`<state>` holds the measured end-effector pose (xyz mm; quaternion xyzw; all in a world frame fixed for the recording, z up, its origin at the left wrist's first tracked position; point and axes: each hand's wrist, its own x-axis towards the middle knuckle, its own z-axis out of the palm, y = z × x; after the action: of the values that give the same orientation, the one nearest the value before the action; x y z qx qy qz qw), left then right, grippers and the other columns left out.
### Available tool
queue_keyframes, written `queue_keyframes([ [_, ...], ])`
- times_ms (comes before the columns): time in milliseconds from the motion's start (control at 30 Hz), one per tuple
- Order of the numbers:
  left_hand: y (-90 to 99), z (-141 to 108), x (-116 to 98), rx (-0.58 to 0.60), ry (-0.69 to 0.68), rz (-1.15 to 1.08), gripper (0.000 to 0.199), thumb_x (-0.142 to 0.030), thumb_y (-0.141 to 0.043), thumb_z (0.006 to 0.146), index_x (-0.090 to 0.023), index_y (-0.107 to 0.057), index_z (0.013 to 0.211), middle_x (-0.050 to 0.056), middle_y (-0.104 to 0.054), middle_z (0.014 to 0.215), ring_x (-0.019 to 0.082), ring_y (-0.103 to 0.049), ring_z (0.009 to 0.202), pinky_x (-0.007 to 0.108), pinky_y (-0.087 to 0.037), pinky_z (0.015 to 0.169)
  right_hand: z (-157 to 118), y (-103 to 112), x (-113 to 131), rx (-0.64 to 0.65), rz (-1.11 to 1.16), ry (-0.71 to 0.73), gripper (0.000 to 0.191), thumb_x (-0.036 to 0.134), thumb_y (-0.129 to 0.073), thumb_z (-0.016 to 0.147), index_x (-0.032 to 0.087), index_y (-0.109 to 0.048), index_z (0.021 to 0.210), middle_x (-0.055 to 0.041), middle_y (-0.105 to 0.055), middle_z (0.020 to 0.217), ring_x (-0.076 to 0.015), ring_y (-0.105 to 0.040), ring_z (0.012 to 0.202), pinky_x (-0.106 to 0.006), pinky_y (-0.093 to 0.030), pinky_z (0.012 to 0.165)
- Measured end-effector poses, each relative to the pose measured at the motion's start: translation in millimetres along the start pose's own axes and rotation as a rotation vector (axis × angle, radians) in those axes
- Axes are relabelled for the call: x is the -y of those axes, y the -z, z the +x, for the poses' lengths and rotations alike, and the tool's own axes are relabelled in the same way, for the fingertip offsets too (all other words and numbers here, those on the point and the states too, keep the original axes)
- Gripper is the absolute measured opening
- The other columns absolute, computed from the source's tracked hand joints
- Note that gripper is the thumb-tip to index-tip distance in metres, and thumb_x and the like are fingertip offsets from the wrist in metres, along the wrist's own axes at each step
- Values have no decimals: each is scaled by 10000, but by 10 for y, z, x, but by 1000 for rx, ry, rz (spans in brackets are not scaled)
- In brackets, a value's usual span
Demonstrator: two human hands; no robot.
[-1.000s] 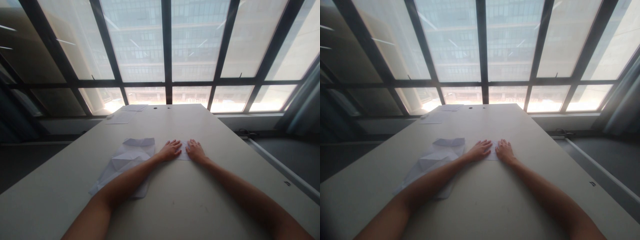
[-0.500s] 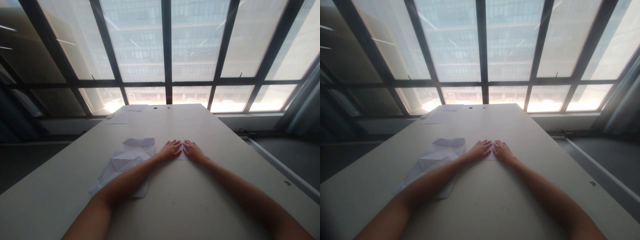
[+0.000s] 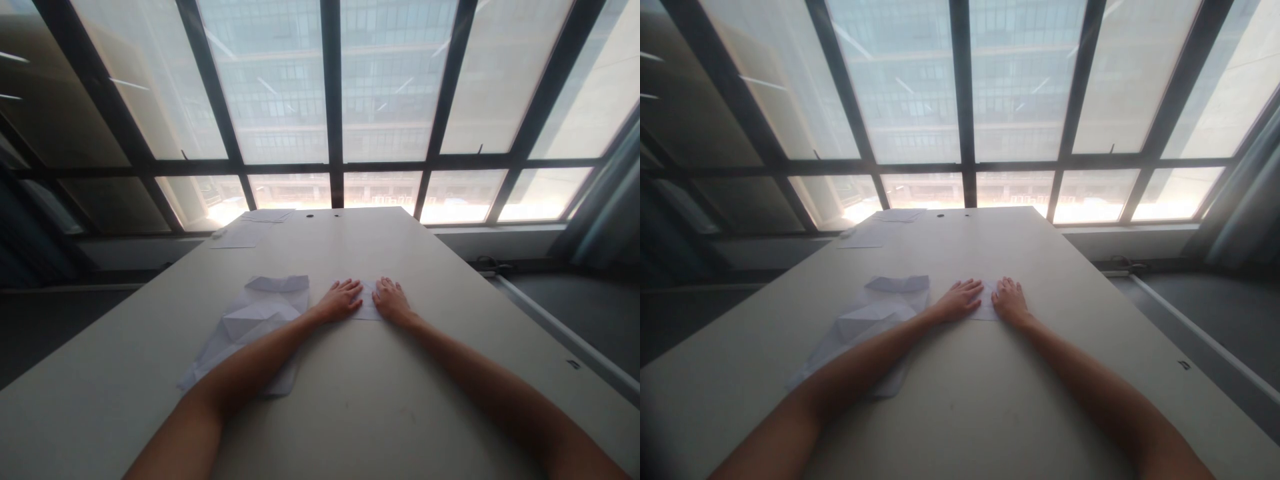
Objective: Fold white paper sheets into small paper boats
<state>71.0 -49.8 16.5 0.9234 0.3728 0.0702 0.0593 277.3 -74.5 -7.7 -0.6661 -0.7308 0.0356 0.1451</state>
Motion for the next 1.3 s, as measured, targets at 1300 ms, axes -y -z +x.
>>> queue_keyframes([
  [1300, -51, 33, 43, 12, -13, 1, 590, -482, -310, 1027, -234, -275, 1561, 90, -284, 1618, 263, -231, 1500, 528, -171, 1203, -36, 51, 42, 110, 99, 315, 606, 395, -380, 991, 161, -328, 1548, -113, -309, 1604, -206, -244, 1489, -409, -139, 1211],
])
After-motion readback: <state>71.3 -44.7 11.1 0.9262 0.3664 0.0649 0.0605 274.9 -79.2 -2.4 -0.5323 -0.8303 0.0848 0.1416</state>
